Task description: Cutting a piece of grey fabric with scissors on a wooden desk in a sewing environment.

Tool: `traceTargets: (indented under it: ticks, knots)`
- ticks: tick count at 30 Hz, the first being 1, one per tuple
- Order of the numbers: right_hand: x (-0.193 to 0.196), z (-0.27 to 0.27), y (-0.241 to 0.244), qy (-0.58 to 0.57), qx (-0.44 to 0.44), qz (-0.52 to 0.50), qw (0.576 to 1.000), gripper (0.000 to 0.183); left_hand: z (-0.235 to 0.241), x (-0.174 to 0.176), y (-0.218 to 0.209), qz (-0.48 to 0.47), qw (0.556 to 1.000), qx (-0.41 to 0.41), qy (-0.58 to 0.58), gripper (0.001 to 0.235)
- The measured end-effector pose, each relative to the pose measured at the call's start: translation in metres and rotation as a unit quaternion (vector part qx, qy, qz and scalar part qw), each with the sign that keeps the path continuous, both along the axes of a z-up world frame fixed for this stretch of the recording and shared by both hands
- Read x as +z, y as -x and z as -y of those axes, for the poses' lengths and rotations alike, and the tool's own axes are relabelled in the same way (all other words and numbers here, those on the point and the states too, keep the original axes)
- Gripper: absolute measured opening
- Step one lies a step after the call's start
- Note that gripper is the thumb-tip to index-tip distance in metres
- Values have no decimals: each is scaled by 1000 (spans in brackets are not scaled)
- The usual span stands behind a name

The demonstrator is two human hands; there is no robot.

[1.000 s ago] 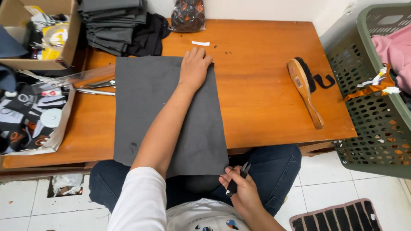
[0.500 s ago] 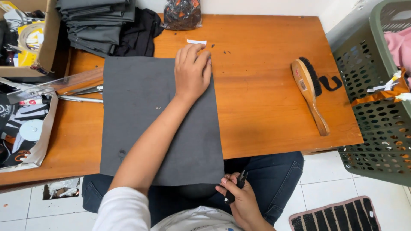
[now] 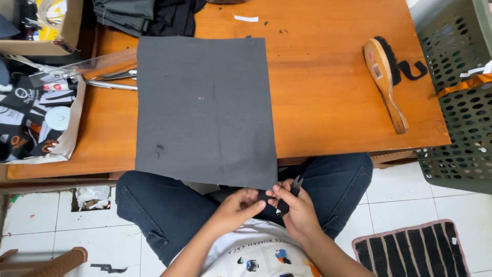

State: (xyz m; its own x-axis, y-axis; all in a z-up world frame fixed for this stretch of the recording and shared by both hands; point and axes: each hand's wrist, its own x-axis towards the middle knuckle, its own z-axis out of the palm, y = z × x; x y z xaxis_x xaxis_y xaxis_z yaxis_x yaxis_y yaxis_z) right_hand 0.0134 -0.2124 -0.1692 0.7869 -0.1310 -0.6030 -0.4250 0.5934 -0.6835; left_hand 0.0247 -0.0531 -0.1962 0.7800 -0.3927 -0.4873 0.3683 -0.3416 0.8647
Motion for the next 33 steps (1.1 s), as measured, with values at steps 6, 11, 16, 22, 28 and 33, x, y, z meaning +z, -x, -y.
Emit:
traceTargets:
  ticks: [6, 11, 16, 22, 28, 33]
  knots:
    - [3, 3, 8, 13, 14, 44, 999, 21, 33, -13, -1, -145, 851, 224, 452, 15]
    - [9, 11, 13, 47, 3, 28, 998, 22, 45, 40, -15, -194, 847, 370, 329, 23]
    - [10, 18, 19, 102, 27, 38, 994, 14, 45, 58, -15, -147, 886, 368, 239, 20]
    - [-10, 27, 30, -81, 180, 125, 972, 37, 44, 62, -16, -129, 903, 337, 234, 15]
    - [-13, 21, 32, 8, 142, 135, 981, 37, 47, 53, -13, -123, 917, 314, 211, 39]
    - [4, 14, 34, 78, 184, 143, 969, 44, 49, 57, -13, -154, 925, 301, 175, 35]
